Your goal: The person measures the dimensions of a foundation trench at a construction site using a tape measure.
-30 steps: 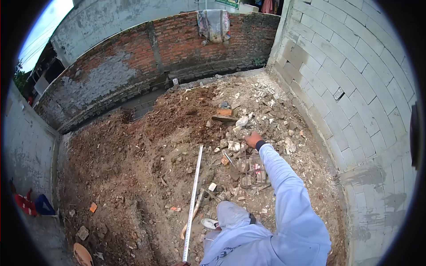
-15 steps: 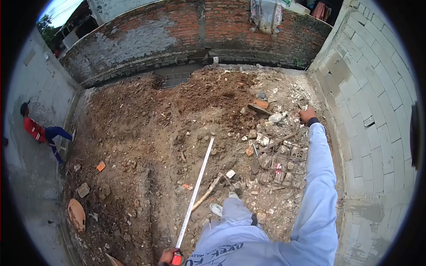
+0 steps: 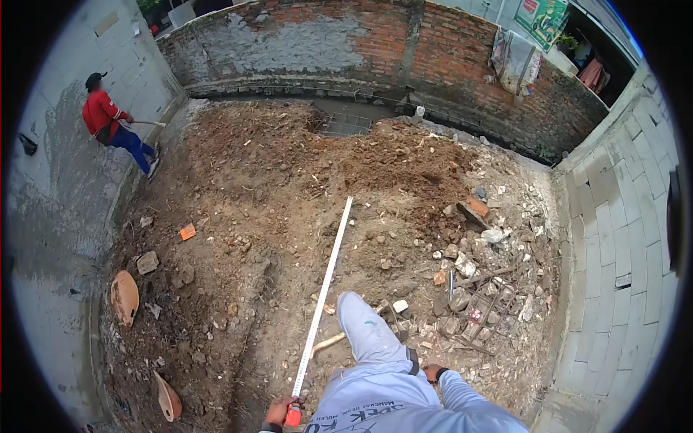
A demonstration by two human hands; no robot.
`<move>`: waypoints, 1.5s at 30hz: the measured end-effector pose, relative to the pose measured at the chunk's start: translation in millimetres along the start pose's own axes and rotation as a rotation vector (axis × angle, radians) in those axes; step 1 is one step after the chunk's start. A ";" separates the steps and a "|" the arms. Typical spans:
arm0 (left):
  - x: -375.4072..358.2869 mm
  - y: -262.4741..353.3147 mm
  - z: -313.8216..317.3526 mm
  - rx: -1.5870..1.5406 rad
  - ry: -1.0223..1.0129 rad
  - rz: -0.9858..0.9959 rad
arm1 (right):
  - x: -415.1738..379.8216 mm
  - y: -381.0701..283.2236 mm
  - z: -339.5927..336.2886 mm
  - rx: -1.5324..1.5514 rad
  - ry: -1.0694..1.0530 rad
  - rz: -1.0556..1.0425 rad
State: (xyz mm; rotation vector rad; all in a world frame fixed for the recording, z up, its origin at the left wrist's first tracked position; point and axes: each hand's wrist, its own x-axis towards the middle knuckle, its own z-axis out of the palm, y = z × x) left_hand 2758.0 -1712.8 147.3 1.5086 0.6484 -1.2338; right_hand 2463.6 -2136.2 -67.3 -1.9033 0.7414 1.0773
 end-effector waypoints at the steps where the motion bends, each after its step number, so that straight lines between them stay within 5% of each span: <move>1: 4.2 15.5 1.4 0.075 -0.007 0.033 | -22.4 -37.0 -32.2 0.089 -0.071 -0.005; 3: 17.5 51.9 6.2 0.192 -0.021 0.061 | -18.6 -63.1 -87.1 0.367 -0.118 0.328; 5: 42.0 99.3 15.1 0.247 -0.076 0.043 | -3.9 -66.8 -158.3 0.434 0.196 0.420; 6: 53.6 123.4 19.0 0.257 -0.101 0.035 | 5.2 -65.8 -199.7 0.367 0.357 0.421; 7: 66.4 148.7 19.4 0.263 -0.123 0.028 | 8.4 -69.0 -237.4 0.221 0.745 0.369; 8: 78.7 175.5 19.5 0.265 -0.136 0.025 | -20.1 -105.3 -302.9 0.462 0.693 0.388; 13: 118.7 300.8 -10.4 0.155 -0.181 0.021 | 8.4 -101.5 -519.8 0.488 1.138 0.399; 18: 145.0 376.9 -70.4 -0.229 -0.406 0.003 | -54.7 -187.7 -671.0 0.789 0.920 0.428; 20: 159.0 394.2 -93.5 -0.274 -0.444 0.019 | -62.0 -200.3 -696.6 0.299 1.008 0.503; 23: 237.0 407.9 -145.9 -0.102 -0.317 0.032 | -65.1 -225.9 -708.3 0.291 1.076 0.583; 26: 140.3 496.6 -19.4 -0.127 -0.048 0.123 | -30.4 -275.9 -702.0 0.542 1.058 0.509; 28: 206.8 497.1 -70.7 -0.062 0.005 0.066 | 39.4 -280.3 -671.1 0.546 1.224 0.158; 30: 247.0 520.1 -83.8 -0.057 -0.081 0.044 | 89.9 -337.6 -629.4 0.764 0.919 -0.030; 32: 275.7 561.6 -85.5 -0.061 -0.158 0.040 | 176.3 -372.1 -565.0 0.815 0.907 -0.198; 34: 339.4 582.1 -117.5 -0.013 -0.164 0.058 | 247.2 -424.5 -510.8 1.153 0.562 0.050; 38: 418.8 696.5 -149.7 0.088 -0.180 0.191 | 420.5 -503.8 -410.8 1.028 0.476 0.385; 39: 416.6 701.9 -158.1 0.081 -0.185 0.137 | 416.0 -543.2 -415.4 0.872 0.226 0.351; 41: 436.9 783.3 -174.2 0.171 -0.132 0.333 | 423.5 -601.6 -428.3 0.529 0.351 0.187; 43: 424.0 840.4 -182.5 0.207 -0.118 0.339 | 455.0 -609.5 -426.4 0.655 0.547 0.083; 45: 414.7 897.8 -199.7 0.216 -0.108 0.388 | 432.5 -666.7 -481.1 1.041 0.499 0.117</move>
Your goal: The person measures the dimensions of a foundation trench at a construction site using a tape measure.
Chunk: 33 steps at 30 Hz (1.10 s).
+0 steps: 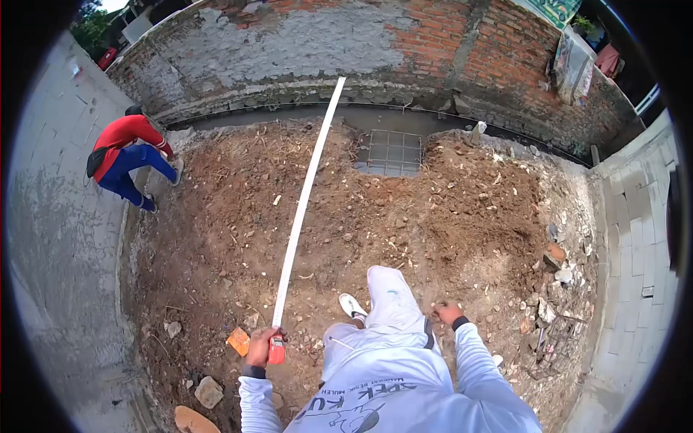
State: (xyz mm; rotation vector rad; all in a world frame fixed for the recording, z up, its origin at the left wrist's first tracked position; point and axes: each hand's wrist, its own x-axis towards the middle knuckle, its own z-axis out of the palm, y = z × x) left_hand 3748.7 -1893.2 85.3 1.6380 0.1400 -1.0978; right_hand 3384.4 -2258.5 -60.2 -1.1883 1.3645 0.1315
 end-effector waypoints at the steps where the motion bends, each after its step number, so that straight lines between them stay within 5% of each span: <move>1: 2.7 8.8 -8.3 0.028 -0.027 -0.016 | 48.0 31.4 -7.9 -0.266 0.089 -0.158; 3: 9.3 18.3 -20.7 -0.049 -0.007 -0.032 | -26.6 -89.9 3.7 -0.256 0.135 -0.090; 6: 14.1 2.9 -26.5 -0.085 -0.001 -0.070 | 59.3 -44.7 -2.9 -0.375 0.211 -0.240; 16: 70.1 -11.1 38.9 -0.207 -0.203 -0.332 | 26.5 -134.8 53.4 -0.465 0.064 -0.232; 27: 225.8 67.7 110.6 0.153 -0.194 -0.385 | 152.9 -86.6 15.4 -0.349 0.214 -0.118; 33: 284.0 158.3 169.8 0.387 -0.282 -0.553 | 204.9 -50.9 0.8 0.213 0.495 0.031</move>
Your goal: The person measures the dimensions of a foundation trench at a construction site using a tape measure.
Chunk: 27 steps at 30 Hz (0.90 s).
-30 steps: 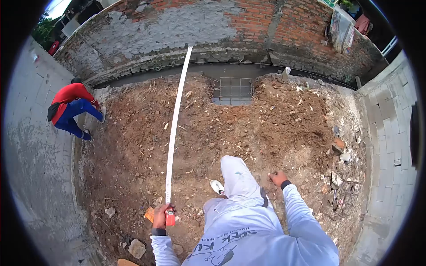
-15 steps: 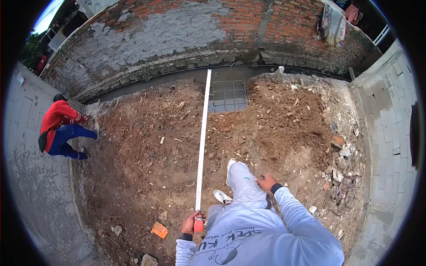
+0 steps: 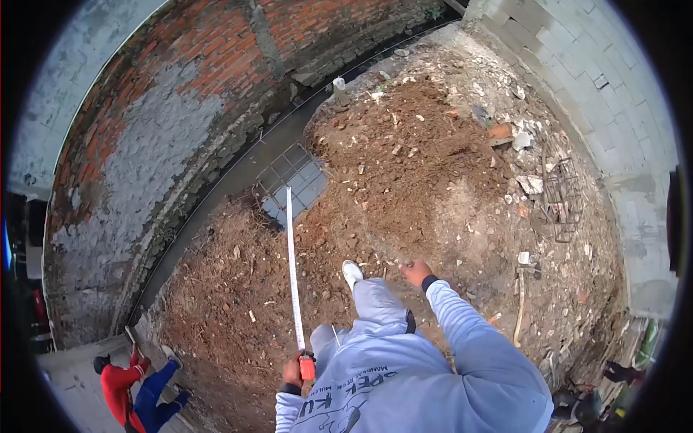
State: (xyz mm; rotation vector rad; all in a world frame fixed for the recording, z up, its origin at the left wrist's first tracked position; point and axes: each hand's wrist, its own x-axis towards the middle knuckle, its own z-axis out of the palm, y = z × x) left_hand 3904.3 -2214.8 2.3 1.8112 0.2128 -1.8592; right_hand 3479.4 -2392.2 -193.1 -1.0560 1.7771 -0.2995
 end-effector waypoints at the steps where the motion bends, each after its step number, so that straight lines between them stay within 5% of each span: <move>1: 18.6 14.0 -12.2 0.052 0.014 0.009 | -45.0 -70.6 -29.3 0.055 0.018 0.014; 2: 2.9 46.9 8.2 0.338 0.037 0.151 | -19.9 -28.3 -5.3 0.030 0.091 0.010; 3: 1.1 73.3 16.9 0.552 -0.020 0.214 | -58.3 -73.7 -28.1 -0.067 0.196 -0.022; 8: 45.7 164.7 11.0 1.824 -0.341 0.852 | -123.1 -35.2 7.8 0.080 0.491 0.266; 9: 51.8 179.0 22.6 1.871 -0.399 0.866 | -142.7 -22.9 19.9 0.114 0.537 0.308; 11: 50.1 205.6 56.5 1.945 -0.552 0.491 | -191.8 6.6 42.5 0.339 0.513 0.446; 13: 38.4 224.1 100.6 2.011 -0.764 0.485 | -253.6 19.4 60.8 0.563 0.497 0.592; 15: 40.8 210.6 141.8 1.722 -0.570 -0.097 | -302.1 49.1 106.3 0.538 0.661 0.724; 20: 27.6 167.3 216.3 1.936 -0.698 -0.032 | -381.7 40.4 158.5 0.650 0.825 0.979; 22: 8.1 137.0 246.8 2.066 -0.920 0.056 | -382.4 43.1 168.2 1.204 0.802 0.855; 23: 19.0 121.5 254.9 1.992 -0.821 -0.039 | -380.7 41.7 167.3 1.222 0.829 0.854; 27: 21.7 47.5 315.8 2.089 -0.986 -0.274 | -374.7 15.4 121.7 1.776 0.982 0.535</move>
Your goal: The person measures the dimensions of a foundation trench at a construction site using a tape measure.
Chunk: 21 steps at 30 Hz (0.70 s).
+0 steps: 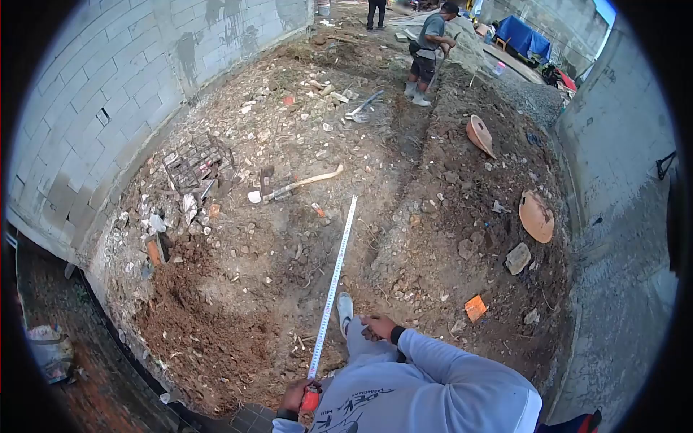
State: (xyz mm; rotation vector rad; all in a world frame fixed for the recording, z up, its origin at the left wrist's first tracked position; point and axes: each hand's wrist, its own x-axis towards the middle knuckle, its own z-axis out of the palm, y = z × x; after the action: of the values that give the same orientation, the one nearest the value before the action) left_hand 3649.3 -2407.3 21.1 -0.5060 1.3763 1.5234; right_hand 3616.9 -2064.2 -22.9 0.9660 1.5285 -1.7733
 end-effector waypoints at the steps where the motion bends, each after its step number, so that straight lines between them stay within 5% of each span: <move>1: 13.1 18.1 6.9 0.018 -0.008 -0.001 | 0.4 -10.8 4.8 0.017 0.009 -0.006; 4: 72.6 79.5 36.3 -0.029 -0.121 -0.070 | 33.6 -42.9 -4.9 0.153 -0.053 -0.020; 6: 114.2 123.2 61.2 0.090 -0.166 -0.027 | 75.5 -52.3 -20.3 0.047 0.011 -0.217; 12: 276.6 202.1 124.4 0.246 -0.211 -0.030 | 117.6 -138.4 -92.7 0.182 0.085 -0.103; 17: 310.0 271.3 188.2 0.224 -0.240 -0.028 | 145.3 -189.2 -127.9 0.261 0.165 -0.118; 19: 311.4 307.0 214.8 0.152 -0.345 -0.272 | 167.4 -197.1 -137.2 0.265 0.216 -0.144; 21: 335.9 315.1 223.2 0.113 -0.363 -0.313 | 187.7 -207.0 -141.3 0.339 0.319 -0.222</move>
State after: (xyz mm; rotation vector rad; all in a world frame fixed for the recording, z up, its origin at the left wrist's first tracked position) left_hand 3302.0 -2035.5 -33.9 -0.3352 1.0394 1.2046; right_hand 3362.9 -1888.6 -75.0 1.3411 1.6058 -2.1662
